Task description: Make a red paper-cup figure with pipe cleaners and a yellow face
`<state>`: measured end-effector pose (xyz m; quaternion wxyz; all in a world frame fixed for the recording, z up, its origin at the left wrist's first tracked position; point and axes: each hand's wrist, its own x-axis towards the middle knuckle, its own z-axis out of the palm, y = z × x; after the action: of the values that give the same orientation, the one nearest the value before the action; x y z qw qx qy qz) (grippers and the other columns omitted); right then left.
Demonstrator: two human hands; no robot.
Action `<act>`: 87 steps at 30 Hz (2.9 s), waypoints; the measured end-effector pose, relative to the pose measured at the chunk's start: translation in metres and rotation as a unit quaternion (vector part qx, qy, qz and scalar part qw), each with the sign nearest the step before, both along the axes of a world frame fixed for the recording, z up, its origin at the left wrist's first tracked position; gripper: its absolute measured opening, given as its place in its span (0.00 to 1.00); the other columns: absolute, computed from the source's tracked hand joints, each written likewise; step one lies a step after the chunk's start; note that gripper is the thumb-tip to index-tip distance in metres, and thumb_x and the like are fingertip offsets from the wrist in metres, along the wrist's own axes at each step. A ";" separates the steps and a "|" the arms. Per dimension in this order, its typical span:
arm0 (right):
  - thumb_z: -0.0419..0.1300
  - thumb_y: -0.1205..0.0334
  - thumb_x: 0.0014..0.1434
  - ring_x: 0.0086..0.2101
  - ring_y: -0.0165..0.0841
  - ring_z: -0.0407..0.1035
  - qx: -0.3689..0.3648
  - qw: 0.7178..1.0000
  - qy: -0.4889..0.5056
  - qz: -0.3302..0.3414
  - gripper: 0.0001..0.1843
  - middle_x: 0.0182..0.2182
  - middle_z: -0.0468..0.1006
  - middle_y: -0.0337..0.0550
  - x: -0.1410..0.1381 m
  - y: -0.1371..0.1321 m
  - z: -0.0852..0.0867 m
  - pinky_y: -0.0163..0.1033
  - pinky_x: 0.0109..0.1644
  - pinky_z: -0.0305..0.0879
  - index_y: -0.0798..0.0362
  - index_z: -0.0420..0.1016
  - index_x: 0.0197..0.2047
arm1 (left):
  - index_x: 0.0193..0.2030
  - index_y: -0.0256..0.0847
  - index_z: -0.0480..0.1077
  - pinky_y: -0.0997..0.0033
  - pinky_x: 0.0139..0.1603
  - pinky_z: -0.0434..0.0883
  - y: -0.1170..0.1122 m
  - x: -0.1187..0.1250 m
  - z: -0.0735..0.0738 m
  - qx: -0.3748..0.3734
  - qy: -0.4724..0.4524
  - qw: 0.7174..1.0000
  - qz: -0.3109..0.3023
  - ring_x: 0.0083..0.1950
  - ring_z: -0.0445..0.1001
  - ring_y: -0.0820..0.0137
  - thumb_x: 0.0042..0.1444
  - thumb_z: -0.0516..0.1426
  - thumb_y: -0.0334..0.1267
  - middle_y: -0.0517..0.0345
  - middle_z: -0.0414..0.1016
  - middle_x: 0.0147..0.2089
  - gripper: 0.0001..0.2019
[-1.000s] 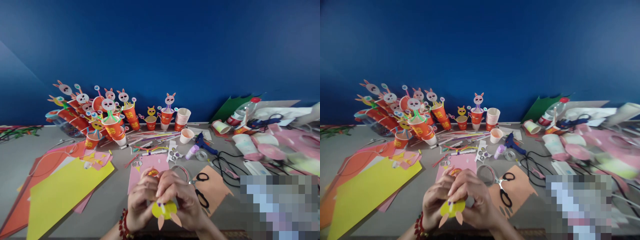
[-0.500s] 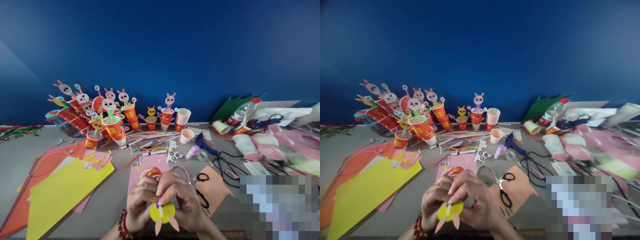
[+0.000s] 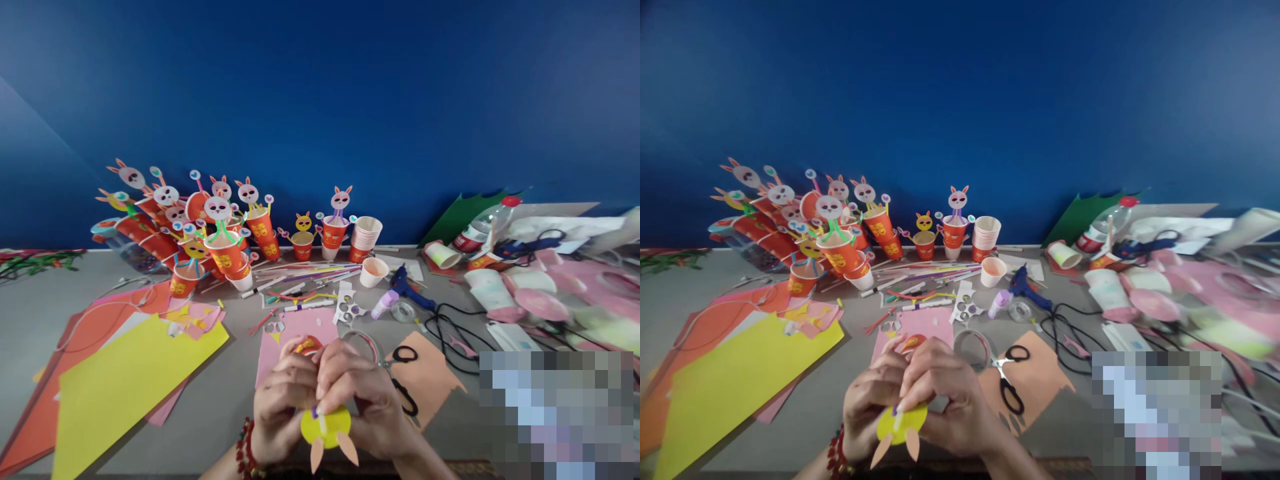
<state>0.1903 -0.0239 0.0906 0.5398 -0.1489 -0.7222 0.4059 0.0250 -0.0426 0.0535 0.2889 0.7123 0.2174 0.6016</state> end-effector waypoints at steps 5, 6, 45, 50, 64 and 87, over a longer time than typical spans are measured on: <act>0.66 0.67 0.60 0.37 0.35 0.73 -0.005 0.999 -0.016 -0.028 0.05 0.33 0.79 0.41 -0.001 -0.003 0.001 0.43 0.47 0.70 0.48 0.78 0.38 | 0.41 0.42 0.74 0.49 0.62 0.66 0.003 0.000 0.005 0.002 -0.018 1.000 0.008 0.38 0.79 0.67 0.64 0.59 0.38 0.58 0.82 0.34 0.03; 0.66 0.68 0.59 0.37 0.35 0.73 -0.011 0.999 -0.014 -0.037 0.06 0.34 0.79 0.42 -0.001 -0.004 0.001 0.43 0.47 0.70 0.48 0.78 0.39 | 0.41 0.43 0.74 0.49 0.62 0.66 0.003 0.000 0.007 0.003 -0.014 1.000 0.008 0.38 0.79 0.67 0.64 0.59 0.39 0.57 0.82 0.34 0.04; 0.66 0.68 0.58 0.45 0.37 0.74 -0.109 0.987 -0.040 -0.111 0.23 0.45 0.79 0.43 0.003 -0.003 -0.018 0.39 0.50 0.70 0.44 0.73 0.56 | 0.44 0.43 0.80 0.61 0.49 0.76 0.003 0.007 0.001 -0.118 -0.049 0.991 0.047 0.40 0.81 0.62 0.61 0.61 0.42 0.51 0.85 0.37 0.09; 0.63 0.58 0.63 0.39 0.36 0.75 -0.246 0.959 -0.028 -0.141 0.07 0.38 0.79 0.44 0.001 0.009 -0.030 0.36 0.42 0.71 0.50 0.77 0.42 | 0.41 0.41 0.82 0.69 0.44 0.77 0.009 0.014 -0.005 -0.375 -0.138 0.916 0.029 0.41 0.82 0.63 0.57 0.65 0.39 0.51 0.85 0.40 0.08; 0.65 0.45 0.59 0.35 0.38 0.73 -0.309 0.940 -0.020 -0.146 0.20 0.33 0.79 0.45 0.000 0.030 -0.040 0.37 0.38 0.70 0.54 0.79 0.41 | 0.45 0.40 0.81 0.67 0.51 0.74 0.018 0.005 -0.002 -0.475 -0.194 0.857 -0.054 0.46 0.80 0.62 0.52 0.68 0.43 0.50 0.84 0.45 0.15; 0.68 0.47 0.56 0.26 0.29 0.62 -0.338 0.938 0.012 -0.073 0.19 0.24 0.69 0.36 -0.005 0.027 -0.040 0.33 0.30 0.61 0.54 0.73 0.29 | 0.31 0.35 0.76 0.75 0.32 0.73 0.017 0.006 0.008 -0.478 -0.155 0.859 -0.094 0.27 0.78 0.70 0.47 0.71 0.46 0.54 0.82 0.27 0.15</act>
<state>0.1853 0.0030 0.0509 0.4942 -0.3699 -0.5233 0.5874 0.0315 -0.0251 0.0619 0.6793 0.4009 0.3628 0.4963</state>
